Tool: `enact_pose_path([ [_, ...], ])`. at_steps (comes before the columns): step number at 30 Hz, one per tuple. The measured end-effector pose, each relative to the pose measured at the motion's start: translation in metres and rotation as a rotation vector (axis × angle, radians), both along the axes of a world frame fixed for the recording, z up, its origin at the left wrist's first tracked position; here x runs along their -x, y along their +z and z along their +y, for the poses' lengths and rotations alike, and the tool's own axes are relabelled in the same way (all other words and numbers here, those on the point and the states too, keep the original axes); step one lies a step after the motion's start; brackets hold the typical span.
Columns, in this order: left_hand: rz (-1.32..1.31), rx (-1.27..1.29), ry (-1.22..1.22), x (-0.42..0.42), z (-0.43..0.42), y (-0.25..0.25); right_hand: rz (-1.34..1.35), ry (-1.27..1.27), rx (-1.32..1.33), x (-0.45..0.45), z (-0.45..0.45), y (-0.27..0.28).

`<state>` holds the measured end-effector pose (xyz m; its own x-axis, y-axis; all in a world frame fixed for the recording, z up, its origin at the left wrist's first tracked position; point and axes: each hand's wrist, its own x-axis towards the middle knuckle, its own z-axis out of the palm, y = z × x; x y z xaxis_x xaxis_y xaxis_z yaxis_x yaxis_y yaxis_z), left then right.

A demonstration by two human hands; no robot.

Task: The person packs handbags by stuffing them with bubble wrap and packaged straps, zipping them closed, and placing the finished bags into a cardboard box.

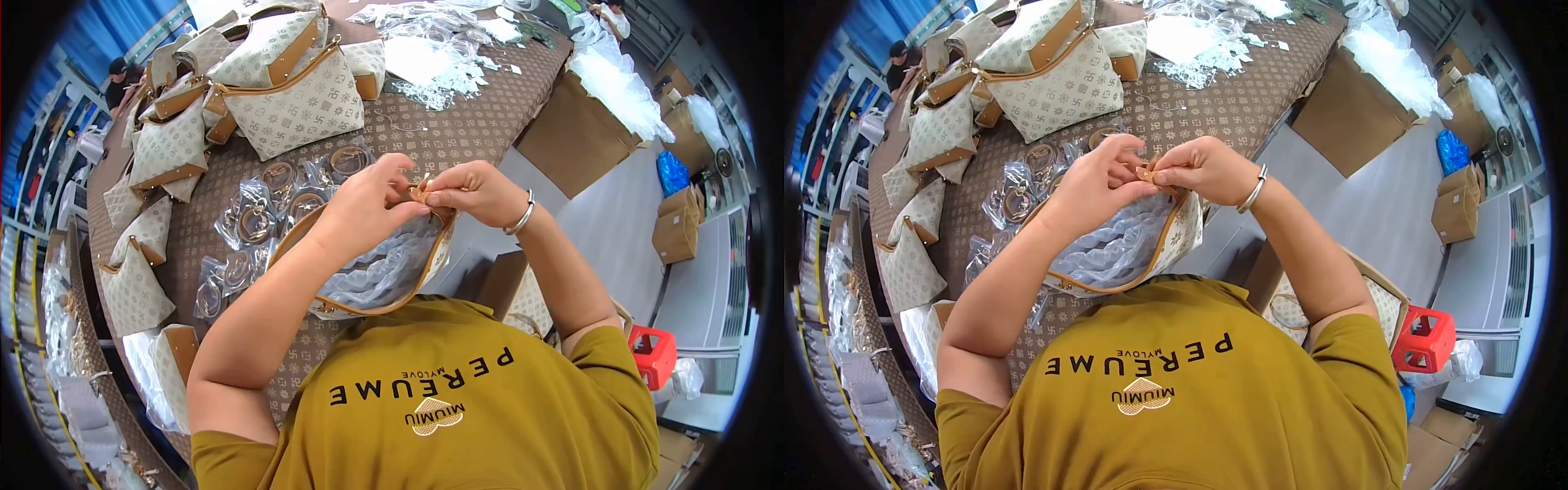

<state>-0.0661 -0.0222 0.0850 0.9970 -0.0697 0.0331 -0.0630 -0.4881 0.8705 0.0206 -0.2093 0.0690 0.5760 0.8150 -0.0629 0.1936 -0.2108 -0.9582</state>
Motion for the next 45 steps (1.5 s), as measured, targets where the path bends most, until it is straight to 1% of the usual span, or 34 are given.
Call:
enact_pose_path([
  [1,0.000,-0.004,-0.002,-0.001,-0.001,-0.001,0.029,-0.014,-0.012,0.001,-0.001,-0.002],
  [3,-0.135,-0.100,-0.084,-0.005,-0.002,-0.006,0.054,-0.022,-0.034,0.004,-0.002,-0.002],
  [5,-0.208,-0.165,-0.114,-0.008,-0.001,-0.011,-0.091,0.012,-0.063,0.010,-0.005,-0.001],
  [6,-0.286,-0.144,-0.114,-0.009,-0.002,-0.014,-0.163,0.031,-0.079,0.012,-0.004,0.000],
  [7,-0.364,-0.121,-0.114,-0.010,-0.003,-0.018,-0.166,0.041,-0.088,0.014,-0.002,0.002],
  [8,-0.441,-0.095,-0.116,-0.010,-0.005,-0.017,-0.281,0.009,-0.024,0.016,-0.001,0.003],
  [9,-0.441,-0.102,-0.109,-0.010,-0.007,-0.015,-0.396,-0.027,0.040,0.019,0.000,0.004],
  [10,-0.324,-0.055,-0.104,-0.010,-0.008,-0.012,-0.510,-0.065,0.104,0.021,0.000,0.004],
  [11,-0.208,-0.007,-0.099,-0.010,-0.010,-0.008,-0.510,-0.061,0.098,0.023,0.000,-0.001],
  [12,-0.092,0.041,-0.092,-0.010,-0.011,-0.005,-0.395,-0.143,0.031,0.023,0.001,-0.009],
  [13,-0.094,0.036,-0.085,-0.009,-0.011,-0.007,-0.278,-0.223,-0.034,0.023,0.002,-0.018],
  [14,-0.182,0.002,-0.086,-0.008,-0.011,-0.012,-0.158,-0.300,-0.099,0.021,0.002,-0.022],
  [15,-0.267,-0.033,-0.087,-0.006,-0.011,-0.016,-0.156,-0.294,-0.102,0.020,0.001,-0.022],
  [16,-0.351,-0.067,-0.089,-0.004,-0.010,-0.020,-0.059,-0.248,-0.121,0.019,-0.001,-0.021],
  [17,-0.346,-0.069,-0.083,-0.003,-0.008,-0.020,0.039,-0.201,-0.138,0.018,-0.003,-0.020],
  [18,-0.412,-0.142,-0.098,-0.004,-0.007,-0.020,0.137,-0.156,-0.154,0.019,-0.004,-0.018],
  [20,-0.546,-0.289,-0.133,-0.005,-0.006,-0.019,0.146,-0.168,-0.170,0.022,-0.002,-0.011],
  [21,-0.543,-0.289,-0.136,-0.006,-0.007,-0.019,0.151,-0.185,-0.186,0.025,0.001,-0.008],
  [23,-0.657,-0.450,-0.106,-0.005,-0.009,-0.021,0.164,-0.213,-0.200,0.030,0.007,-0.009],
  [24,-0.713,-0.528,-0.097,-0.005,-0.011,-0.022,0.144,-0.302,-0.216,0.031,0.011,-0.014],
  [25,-0.708,-0.518,-0.115,-0.004,-0.013,-0.023,0.122,-0.396,-0.229,0.032,0.016,-0.021],
  [26,-0.747,-0.619,-0.103,-0.004,-0.013,-0.023,0.096,-0.493,-0.239,0.033,0.018,-0.027],
  [27,-0.788,-0.719,-0.091,-0.004,-0.014,-0.023,0.100,-0.515,-0.233,0.034,0.020,-0.034],
  [28,-0.832,-0.821,-0.073,-0.006,-0.016,-0.023,0.119,-0.554,-0.328,0.033,0.023,-0.041],
  [29,-0.834,-0.813,-0.082,-0.007,-0.018,-0.021,0.137,-0.587,-0.426,0.033,0.026,-0.046],
  [30,-0.925,-0.877,-0.091,-0.009,-0.019,-0.019,0.155,-0.614,-0.525,0.032,0.029,-0.048],
  [31,-1.015,-0.943,-0.096,-0.011,-0.019,-0.016,0.155,-0.617,-0.526,0.032,0.031,-0.047],
  [32,-1.103,-1.012,-0.101,-0.013,-0.018,-0.015,0.054,-0.687,-0.540,0.031,0.034,-0.044],
  [34,-1.091,-1.065,-0.140,-0.015,-0.017,-0.015,-0.153,-0.820,-0.563,0.028,0.038,-0.039],
  [37,-1.065,-1.170,-0.209,-0.016,-0.015,-0.014,-0.047,-0.863,-0.623,0.013,0.044,-0.043],
  [39,-0.985,-1.254,-0.281,-0.016,-0.011,-0.009,0.010,-0.882,-0.662,0.003,0.051,-0.044],
  [42,-0.930,-1.359,-0.363,-0.016,-0.008,-0.002,-0.342,-0.922,-0.421,-0.006,0.057,-0.048],
  [44,-0.901,-1.491,-0.434,-0.018,-0.003,0.002,-0.361,-0.888,-0.381,-0.016,0.062,-0.052],
  [45,-0.901,-1.495,-0.429,-0.021,0.002,0.003,-0.381,-0.855,-0.343,-0.020,0.065,-0.054],
])
